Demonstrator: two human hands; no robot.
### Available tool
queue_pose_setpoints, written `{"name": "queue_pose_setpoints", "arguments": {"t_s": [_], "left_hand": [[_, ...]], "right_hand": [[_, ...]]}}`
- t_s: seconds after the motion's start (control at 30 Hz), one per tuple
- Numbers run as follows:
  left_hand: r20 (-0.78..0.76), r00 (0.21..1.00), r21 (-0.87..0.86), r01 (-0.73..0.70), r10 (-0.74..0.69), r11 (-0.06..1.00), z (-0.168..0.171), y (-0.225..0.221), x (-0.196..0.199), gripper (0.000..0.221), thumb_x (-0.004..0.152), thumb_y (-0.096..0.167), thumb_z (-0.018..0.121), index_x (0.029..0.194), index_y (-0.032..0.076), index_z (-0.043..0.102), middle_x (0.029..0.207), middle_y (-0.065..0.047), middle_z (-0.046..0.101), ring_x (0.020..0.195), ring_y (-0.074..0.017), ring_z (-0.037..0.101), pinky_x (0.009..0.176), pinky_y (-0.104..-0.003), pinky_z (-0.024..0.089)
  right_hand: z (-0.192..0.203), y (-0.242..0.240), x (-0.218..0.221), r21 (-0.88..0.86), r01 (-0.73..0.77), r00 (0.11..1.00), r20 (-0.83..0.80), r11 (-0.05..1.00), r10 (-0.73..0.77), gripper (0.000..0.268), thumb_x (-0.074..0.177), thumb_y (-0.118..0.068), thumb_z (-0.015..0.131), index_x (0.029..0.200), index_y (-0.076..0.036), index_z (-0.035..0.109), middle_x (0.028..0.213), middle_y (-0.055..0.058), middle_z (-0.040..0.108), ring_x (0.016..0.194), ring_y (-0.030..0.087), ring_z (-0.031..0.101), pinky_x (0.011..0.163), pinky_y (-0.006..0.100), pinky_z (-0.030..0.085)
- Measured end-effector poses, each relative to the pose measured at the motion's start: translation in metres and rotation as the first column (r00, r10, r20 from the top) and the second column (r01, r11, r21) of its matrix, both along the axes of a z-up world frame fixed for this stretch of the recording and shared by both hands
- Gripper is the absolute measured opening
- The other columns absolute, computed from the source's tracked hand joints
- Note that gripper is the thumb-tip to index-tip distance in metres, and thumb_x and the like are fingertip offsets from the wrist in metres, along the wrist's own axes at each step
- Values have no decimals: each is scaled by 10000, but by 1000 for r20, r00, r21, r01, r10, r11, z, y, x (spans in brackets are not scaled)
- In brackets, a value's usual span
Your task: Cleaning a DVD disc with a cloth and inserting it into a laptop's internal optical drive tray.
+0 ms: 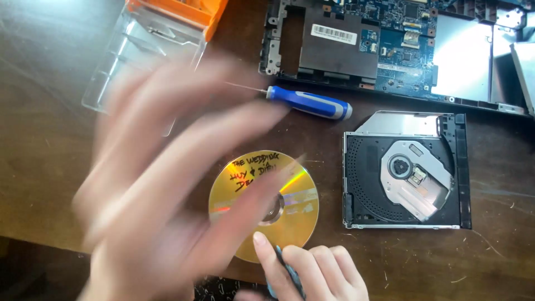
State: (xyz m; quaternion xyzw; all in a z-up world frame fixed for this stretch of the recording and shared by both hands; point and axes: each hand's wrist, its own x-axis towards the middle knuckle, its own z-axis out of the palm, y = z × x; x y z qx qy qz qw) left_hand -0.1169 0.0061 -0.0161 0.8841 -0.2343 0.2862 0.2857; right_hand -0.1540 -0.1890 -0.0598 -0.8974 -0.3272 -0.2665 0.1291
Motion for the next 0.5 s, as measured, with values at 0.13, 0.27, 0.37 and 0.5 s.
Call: {"name": "queue_pose_setpoints", "arguments": {"t_s": [0.13,0.27,0.37,0.5], "left_hand": [[-234,913,-313,-395,333,864,-19,18,-55,320,881,242,604,1088,-3,605,1204,-234,593,1095,-295,726,1081,-372,591],[-303,829,-750,-511,470,419,-94,17,-103,129,1030,196,587,1096,194,476,1163,-65,484,827,-222,562,609,-279,556],[-248,961,-940,-269,124,211,-90,7,-108,179,1028,287,580,1109,151,664,1121,-77,679,1007,-244,720,715,-383,708],[-497,809,-761,-580,313,292,-24,-85,-54,385,885,6,564,1262,-42,499,1349,-286,609,1293,-382,681,959,-359,615]], "right_hand": [[-8,-11,-9,-9,-16,999,-29,1000,16,269,999,-489,601,1072,-277,751,750,-149,559,485,72,463,471,259,359],[13,-7,-9,28,49,990,-135,998,-44,82,821,-245,774,861,-294,722,601,-117,458,438,112,366,450,291,345],[25,-3,-15,129,162,971,-196,978,-135,56,833,-227,742,825,-245,690,599,-71,478,432,134,392,446,304,380],[38,-11,-18,245,309,929,-284,919,-237,92,849,-202,700,777,-179,648,597,-9,507,423,164,428,439,321,428]]}}
